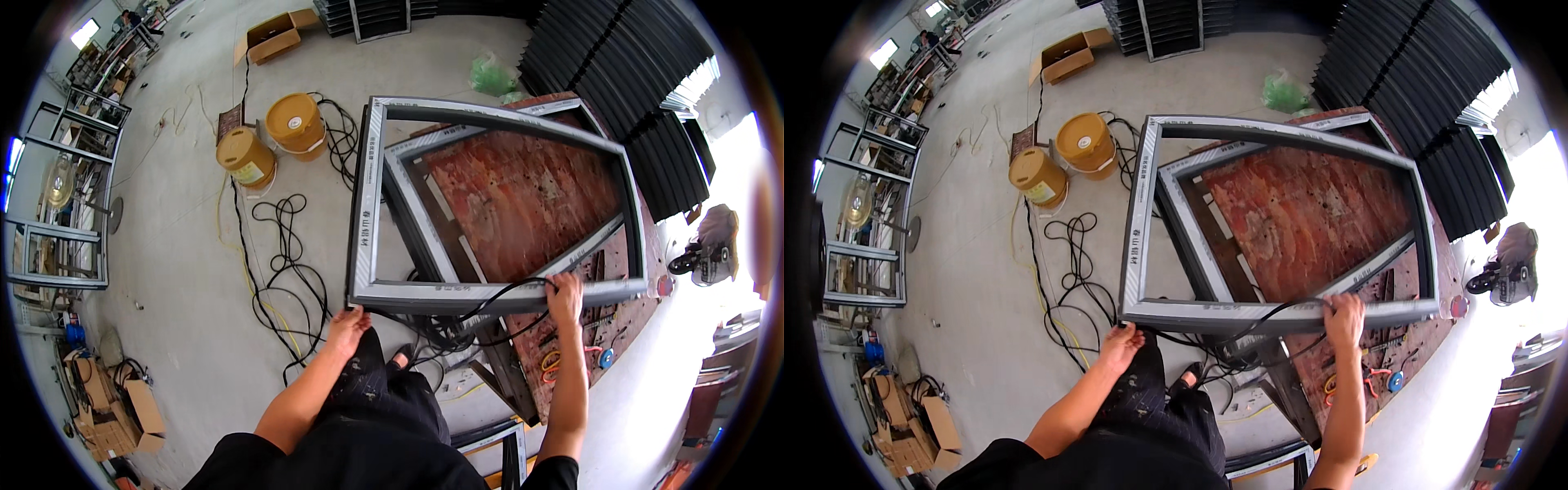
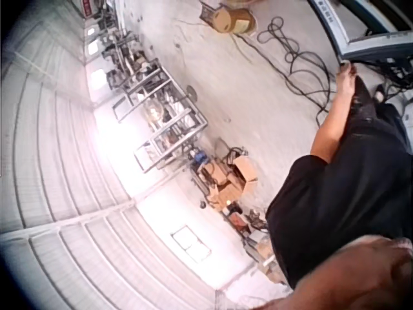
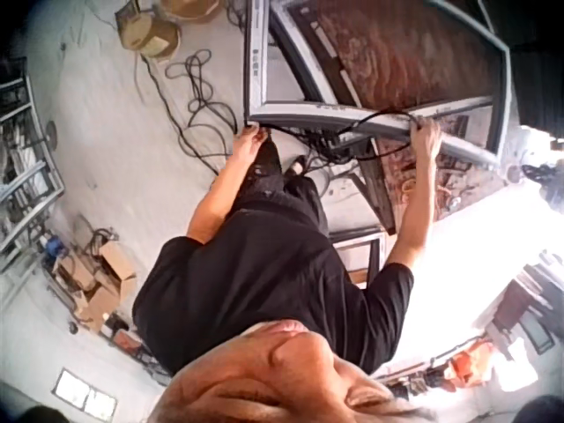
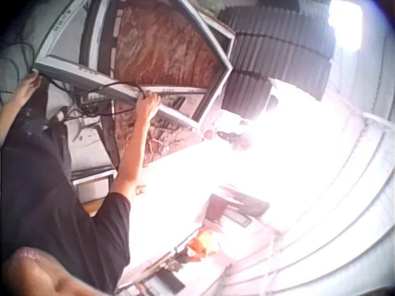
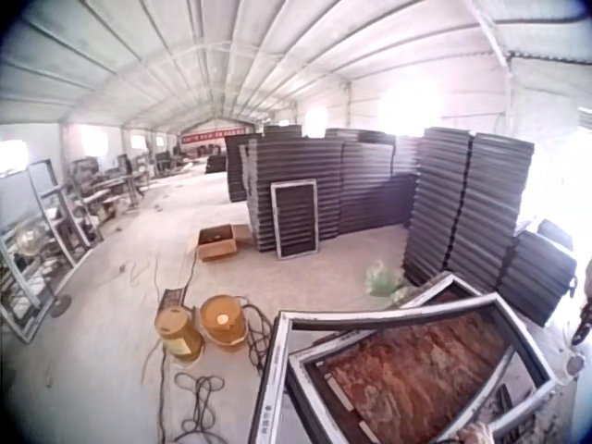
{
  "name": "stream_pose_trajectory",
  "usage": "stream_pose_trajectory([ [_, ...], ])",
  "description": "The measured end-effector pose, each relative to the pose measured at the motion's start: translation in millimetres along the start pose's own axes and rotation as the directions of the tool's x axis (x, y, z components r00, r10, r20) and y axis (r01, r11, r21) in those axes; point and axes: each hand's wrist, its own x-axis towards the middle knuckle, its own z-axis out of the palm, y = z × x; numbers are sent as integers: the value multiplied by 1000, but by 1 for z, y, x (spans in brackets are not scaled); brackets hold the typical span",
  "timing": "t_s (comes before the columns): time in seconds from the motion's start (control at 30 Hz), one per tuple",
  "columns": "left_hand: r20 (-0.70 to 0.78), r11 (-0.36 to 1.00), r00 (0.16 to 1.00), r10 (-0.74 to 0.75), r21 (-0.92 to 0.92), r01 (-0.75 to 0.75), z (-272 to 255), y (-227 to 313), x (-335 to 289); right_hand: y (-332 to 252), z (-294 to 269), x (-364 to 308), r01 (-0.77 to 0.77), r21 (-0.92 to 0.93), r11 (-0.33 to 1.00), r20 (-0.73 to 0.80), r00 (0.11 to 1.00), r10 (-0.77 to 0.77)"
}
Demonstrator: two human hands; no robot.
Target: The person assembles an aluminum window frame by fitting a rubber seal into the channel of the frame, trimming the seal with shears, and then stacking the completed frame onto a pallet jack with other frames.
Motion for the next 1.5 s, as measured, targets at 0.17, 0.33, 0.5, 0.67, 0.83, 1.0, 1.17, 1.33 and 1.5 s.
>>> stream_pose_trajectory([
  [0.17, -75, 988, 993, 92, 130, -81, 16, 109, 104, -77, 11, -10, -86, 134, 987, -20, 996, 89],
  [0.33, 37, 983, 996, 77, 163, -82, 83, 229, 263, -178, 44, 23, -201, 194, 960, -162, 959, 234],
  [0.5, -31, 916, 999, -11, 400, 22, 144, 309, 383, -262, 62, 69, -334, 182, 925, -214, 905, 369],
  [0.67, -19, 945, 996, -88, 315, 90, 190, 321, 422, -293, 40, 86, -247, 336, 909, -186, 929, 321],
  [0.83, -84, 903, 996, 19, 429, 19, 195, 327, 425, -288, 7, -42, -463, 490, 739, 164, 881, 444],
  [1.0, -89, 865, 996, 18, 501, 29, 196, 318, 440, -259, -44, -232, -579, -58, 813, 650, 596, 470],
  [1.17, 12, 887, 1000, -20, 462, 12, 181, 324, 453, -167, -175, -185, -945, 49, 322, 690, 265, 674],
  [1.33, -38, 911, 998, -50, 407, 61, 179, 322, 447, -200, -372, -59, -209, 724, 657, -104, 909, 403],
  [1.5, 10, 914, 999, -40, 404, 33, 187, 321, 446, -187, -294, -60, -755, 507, 416, 170, 561, 810],
])
